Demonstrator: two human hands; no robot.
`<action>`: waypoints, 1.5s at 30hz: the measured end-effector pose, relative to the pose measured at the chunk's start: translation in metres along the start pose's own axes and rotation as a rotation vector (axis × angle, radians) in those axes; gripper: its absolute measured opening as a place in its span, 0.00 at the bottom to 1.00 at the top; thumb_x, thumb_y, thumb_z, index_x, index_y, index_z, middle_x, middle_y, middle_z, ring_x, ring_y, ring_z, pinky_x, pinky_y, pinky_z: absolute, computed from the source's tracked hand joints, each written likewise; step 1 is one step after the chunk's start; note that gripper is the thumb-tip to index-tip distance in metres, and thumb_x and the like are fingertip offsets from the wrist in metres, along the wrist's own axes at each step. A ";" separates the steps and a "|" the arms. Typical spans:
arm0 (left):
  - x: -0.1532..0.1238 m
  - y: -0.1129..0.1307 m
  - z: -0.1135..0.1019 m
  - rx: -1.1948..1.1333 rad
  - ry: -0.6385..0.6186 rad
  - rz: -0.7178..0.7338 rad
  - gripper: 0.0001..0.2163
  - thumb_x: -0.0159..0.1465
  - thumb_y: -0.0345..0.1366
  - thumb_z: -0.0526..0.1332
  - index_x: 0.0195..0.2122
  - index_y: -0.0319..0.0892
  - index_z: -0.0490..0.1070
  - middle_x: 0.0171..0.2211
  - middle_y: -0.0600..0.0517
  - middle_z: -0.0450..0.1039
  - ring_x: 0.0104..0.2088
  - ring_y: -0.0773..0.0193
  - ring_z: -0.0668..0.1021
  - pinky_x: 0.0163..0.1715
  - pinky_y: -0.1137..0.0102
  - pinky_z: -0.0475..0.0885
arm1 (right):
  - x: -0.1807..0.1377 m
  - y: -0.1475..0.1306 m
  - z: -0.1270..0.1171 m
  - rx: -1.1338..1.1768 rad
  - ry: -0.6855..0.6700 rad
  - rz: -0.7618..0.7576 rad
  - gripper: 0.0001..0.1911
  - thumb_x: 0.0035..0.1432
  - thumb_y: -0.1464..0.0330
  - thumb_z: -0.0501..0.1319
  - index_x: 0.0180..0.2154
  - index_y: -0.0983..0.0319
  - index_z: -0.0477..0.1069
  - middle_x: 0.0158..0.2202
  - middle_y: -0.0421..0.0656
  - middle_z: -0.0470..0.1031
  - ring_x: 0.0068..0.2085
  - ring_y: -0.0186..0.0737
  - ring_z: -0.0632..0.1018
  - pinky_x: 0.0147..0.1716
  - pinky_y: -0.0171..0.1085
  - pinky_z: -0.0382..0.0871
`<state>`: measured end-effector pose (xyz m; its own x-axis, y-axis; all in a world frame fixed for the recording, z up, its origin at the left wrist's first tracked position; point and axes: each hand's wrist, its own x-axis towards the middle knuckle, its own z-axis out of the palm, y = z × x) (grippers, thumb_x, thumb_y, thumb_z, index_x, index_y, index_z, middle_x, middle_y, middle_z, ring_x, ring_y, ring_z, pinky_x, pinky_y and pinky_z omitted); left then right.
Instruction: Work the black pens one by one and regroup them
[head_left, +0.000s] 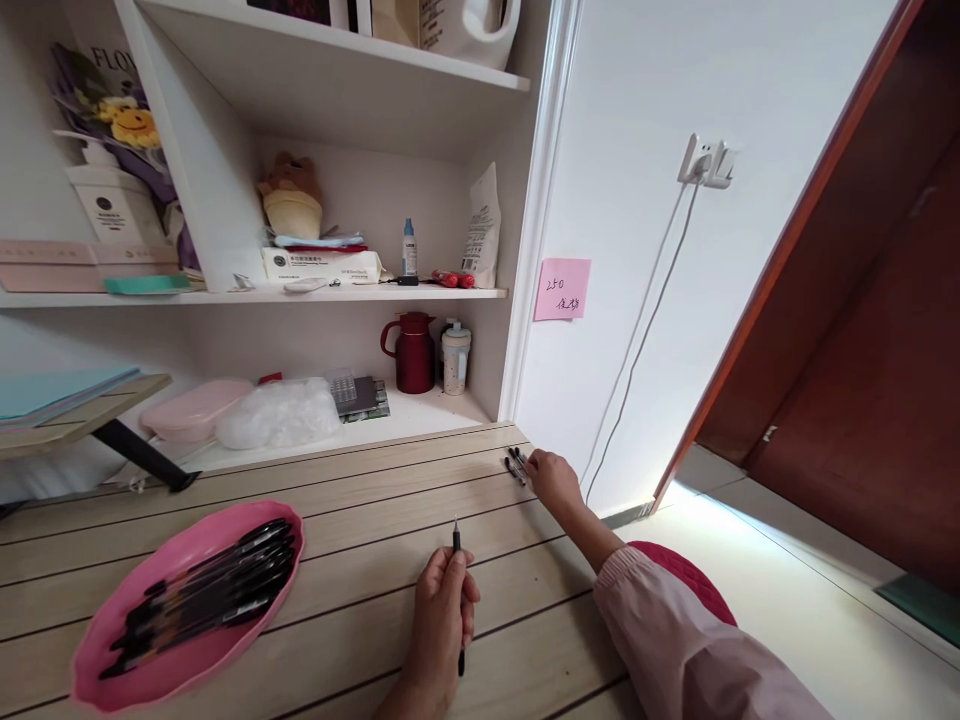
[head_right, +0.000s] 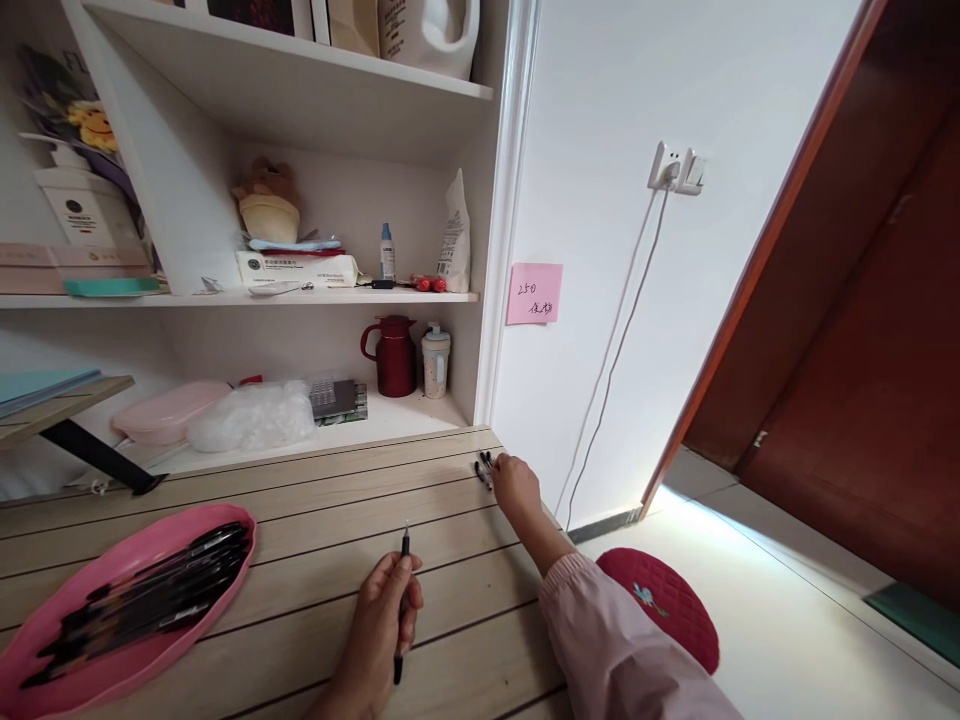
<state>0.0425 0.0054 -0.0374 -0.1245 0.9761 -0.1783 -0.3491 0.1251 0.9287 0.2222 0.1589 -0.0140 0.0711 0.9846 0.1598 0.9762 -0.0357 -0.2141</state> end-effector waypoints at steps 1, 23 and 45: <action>0.000 0.000 0.000 -0.002 -0.003 0.001 0.12 0.51 0.45 0.59 0.26 0.42 0.62 0.17 0.61 0.60 0.10 0.79 0.56 0.08 0.81 0.47 | 0.002 0.002 -0.003 0.000 0.004 0.006 0.13 0.59 0.66 0.47 0.37 0.61 0.70 0.37 0.46 0.74 0.38 0.40 0.74 0.29 0.33 0.57; 0.000 -0.001 0.000 0.015 0.006 -0.009 0.11 0.52 0.44 0.58 0.29 0.41 0.64 0.17 0.60 0.61 0.10 0.80 0.55 0.08 0.82 0.46 | 0.009 -0.003 0.020 -0.056 -0.072 0.011 0.14 0.54 0.64 0.53 0.37 0.64 0.70 0.41 0.50 0.73 0.42 0.45 0.73 0.33 0.35 0.60; -0.002 0.000 0.002 0.045 0.003 0.011 0.10 0.56 0.43 0.55 0.30 0.41 0.63 0.18 0.60 0.60 0.11 0.80 0.55 0.08 0.83 0.46 | 0.011 -0.006 0.016 -0.022 -0.046 0.027 0.13 0.55 0.65 0.53 0.37 0.65 0.71 0.41 0.50 0.73 0.42 0.44 0.73 0.34 0.35 0.60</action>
<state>0.0447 0.0040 -0.0359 -0.1307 0.9769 -0.1692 -0.3052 0.1227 0.9443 0.2142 0.1724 -0.0267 0.0884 0.9900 0.1097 0.9784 -0.0657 -0.1961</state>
